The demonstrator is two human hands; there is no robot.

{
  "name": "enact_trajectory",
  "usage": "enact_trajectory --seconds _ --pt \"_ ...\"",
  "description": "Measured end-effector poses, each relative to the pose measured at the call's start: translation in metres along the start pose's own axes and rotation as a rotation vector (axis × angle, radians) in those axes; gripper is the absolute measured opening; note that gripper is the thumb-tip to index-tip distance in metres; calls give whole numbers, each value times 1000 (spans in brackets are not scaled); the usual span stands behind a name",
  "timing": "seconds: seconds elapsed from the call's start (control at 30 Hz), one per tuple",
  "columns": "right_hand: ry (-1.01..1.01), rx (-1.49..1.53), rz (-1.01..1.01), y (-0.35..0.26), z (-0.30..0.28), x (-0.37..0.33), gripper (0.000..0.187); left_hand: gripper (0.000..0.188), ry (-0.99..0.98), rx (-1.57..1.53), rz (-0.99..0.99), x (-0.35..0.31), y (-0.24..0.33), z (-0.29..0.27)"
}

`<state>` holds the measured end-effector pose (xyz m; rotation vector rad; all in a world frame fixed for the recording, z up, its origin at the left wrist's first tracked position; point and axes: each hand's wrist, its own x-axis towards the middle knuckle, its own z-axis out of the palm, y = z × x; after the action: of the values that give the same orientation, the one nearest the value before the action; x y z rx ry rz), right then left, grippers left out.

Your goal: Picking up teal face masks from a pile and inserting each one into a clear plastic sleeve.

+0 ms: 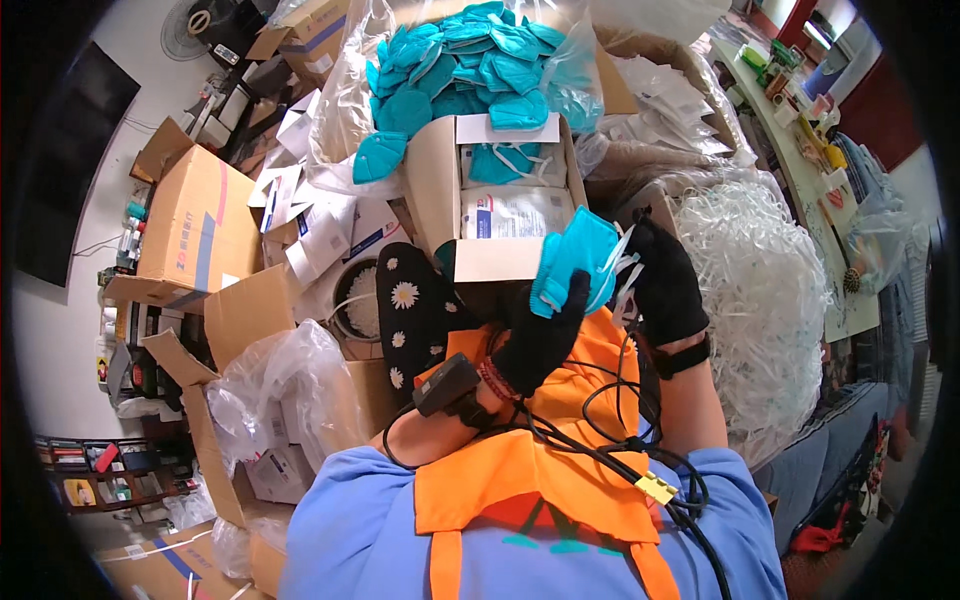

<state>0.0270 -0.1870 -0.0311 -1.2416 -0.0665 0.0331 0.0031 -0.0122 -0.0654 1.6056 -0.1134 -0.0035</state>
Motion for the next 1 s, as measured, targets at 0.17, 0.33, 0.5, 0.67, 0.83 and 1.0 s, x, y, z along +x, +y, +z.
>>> enact_trajectory --seconds 0.17,0.33,0.5,0.67,0.83,1.0 --pt "80 -435 90 -19 19 3 26 37 -39 -242 -24 26 36 -32" --pt "-14 -639 -159 -29 24 -4 23 28 30 433 658 32 17 -38" --pt "208 -578 -341 4 -9 11 21 28 -76 961 893 3 11 -24" --pt "757 -489 -295 -38 -169 27 45 22 -243 20 373 2 -25 -1" --pt "227 -342 -85 -52 -45 8 30 33 -78 216 724 51 47 -21" --pt "217 -74 138 -16 18 -9 25 36 -107 178 632 52 55 -23"
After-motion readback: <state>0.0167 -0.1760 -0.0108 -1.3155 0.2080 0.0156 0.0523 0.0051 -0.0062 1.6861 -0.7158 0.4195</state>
